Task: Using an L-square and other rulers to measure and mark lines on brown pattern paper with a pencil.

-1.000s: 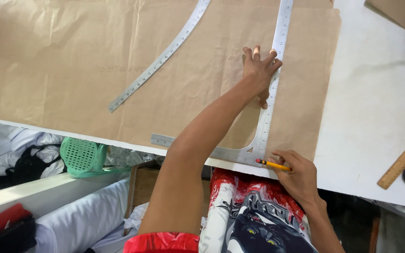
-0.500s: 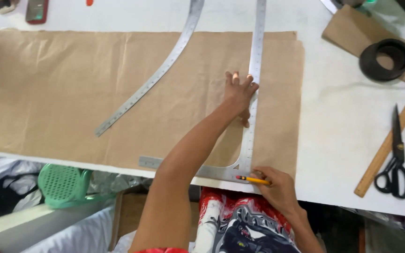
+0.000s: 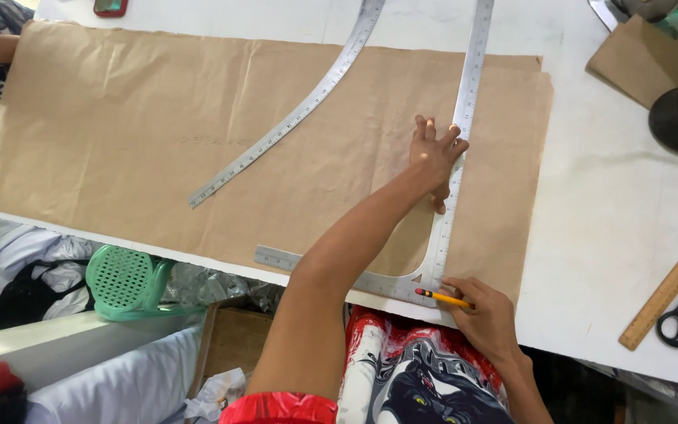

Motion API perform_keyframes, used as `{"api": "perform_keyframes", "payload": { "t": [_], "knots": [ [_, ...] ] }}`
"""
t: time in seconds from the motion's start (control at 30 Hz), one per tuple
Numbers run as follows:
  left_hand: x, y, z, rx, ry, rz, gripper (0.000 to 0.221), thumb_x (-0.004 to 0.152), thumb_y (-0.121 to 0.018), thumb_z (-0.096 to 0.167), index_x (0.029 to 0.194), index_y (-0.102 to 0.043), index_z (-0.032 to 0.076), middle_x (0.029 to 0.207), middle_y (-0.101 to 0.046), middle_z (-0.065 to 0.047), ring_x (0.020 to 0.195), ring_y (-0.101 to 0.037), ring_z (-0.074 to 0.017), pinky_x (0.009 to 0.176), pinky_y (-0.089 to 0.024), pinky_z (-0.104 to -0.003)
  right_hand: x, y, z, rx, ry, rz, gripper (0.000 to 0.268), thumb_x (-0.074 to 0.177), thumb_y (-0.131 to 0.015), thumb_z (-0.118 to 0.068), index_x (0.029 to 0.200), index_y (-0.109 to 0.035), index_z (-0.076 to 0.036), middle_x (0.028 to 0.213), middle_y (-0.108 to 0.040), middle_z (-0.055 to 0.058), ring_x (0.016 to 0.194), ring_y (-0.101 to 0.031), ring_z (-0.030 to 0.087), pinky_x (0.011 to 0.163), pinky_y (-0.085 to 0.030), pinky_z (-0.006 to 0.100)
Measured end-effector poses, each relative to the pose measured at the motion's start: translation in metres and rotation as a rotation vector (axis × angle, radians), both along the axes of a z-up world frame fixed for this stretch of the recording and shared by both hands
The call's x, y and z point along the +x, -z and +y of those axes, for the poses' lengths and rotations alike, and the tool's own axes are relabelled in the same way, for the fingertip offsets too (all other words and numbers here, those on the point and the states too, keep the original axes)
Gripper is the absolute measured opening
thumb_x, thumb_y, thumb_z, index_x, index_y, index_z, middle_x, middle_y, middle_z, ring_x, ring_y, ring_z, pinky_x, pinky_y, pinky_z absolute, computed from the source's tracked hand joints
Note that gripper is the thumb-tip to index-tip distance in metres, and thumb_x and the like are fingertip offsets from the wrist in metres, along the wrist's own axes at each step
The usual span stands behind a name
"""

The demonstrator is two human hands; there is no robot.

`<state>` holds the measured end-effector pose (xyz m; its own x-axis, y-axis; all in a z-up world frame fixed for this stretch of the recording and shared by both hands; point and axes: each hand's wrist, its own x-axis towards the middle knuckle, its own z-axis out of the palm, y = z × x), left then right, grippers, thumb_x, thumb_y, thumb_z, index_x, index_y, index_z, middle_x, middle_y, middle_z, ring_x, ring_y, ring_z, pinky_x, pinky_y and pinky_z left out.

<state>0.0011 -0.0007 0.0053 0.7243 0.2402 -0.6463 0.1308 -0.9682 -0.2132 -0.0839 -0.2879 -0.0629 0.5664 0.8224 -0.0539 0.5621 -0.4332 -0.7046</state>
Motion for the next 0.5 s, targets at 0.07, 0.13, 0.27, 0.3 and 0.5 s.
{"api": "perform_keyframes", "payload": {
  "t": [0.07,0.13,0.27,0.3,0.5],
  "knots": [
    [0.0,0.0,0.002,-0.003,0.014,0.021,0.138,0.058,-0.081,0.085,0.161,-0.005,0.033,0.168,-0.002,0.007,0.157,-0.004,-0.0493,0.12,-0.002,-0.062,-0.002,-0.004,0.001,0.016,0.017,0.013,0.046,0.072,-0.074,-0.005,0.116,-0.078,-0.021,0.099,-0.078,-0.004,0.08,-0.072,0.013,0.071,-0.056,0.027],
    [0.002,0.006,0.001,-0.003,0.016,-0.027,0.139,0.059,-0.081,0.086,0.163,-0.004,0.033,0.172,0.0,0.004,0.158,-0.005,-0.0474,0.12,-0.002,-0.065,-0.005,-0.009,0.001,0.077,-0.002,-0.02,0.038,0.08,-0.077,-0.011,0.117,-0.078,-0.019,0.098,-0.076,-0.004,0.078,-0.071,0.014,0.069,-0.053,0.028],
    [-0.003,-0.007,-0.001,-0.046,0.023,-0.14,0.134,0.053,-0.093,0.074,0.16,-0.029,0.027,0.168,-0.025,-0.002,0.15,-0.027,-0.0523,0.119,-0.013,-0.068,-0.015,-0.019,0.004,0.042,0.127,0.035,0.023,0.079,-0.086,-0.012,0.102,-0.083,-0.015,0.084,-0.076,0.01,0.08,-0.076,0.033,0.068,-0.06,0.038],
    [-0.001,-0.005,0.001,-0.027,0.027,-0.064,0.137,0.056,-0.086,0.081,0.162,-0.015,0.028,0.17,-0.012,0.0,0.154,-0.016,-0.0512,0.12,-0.008,-0.066,-0.014,-0.012,0.0,0.05,0.055,-0.025,0.033,0.08,-0.081,-0.01,0.112,-0.08,-0.02,0.087,-0.073,0.002,0.073,-0.07,0.023,0.063,-0.055,0.033],
    [0.006,0.048,0.003,-0.066,0.045,-0.073,0.149,0.046,-0.084,0.084,0.164,-0.009,0.031,0.172,-0.01,-0.003,0.156,-0.011,-0.0477,0.12,-0.003,-0.068,-0.027,0.004,-0.017,0.026,-0.031,-0.172,0.042,0.085,-0.08,-0.011,0.123,-0.077,-0.029,0.098,-0.07,-0.004,0.068,-0.064,0.016,0.054,-0.047,0.032]
  ]
}}
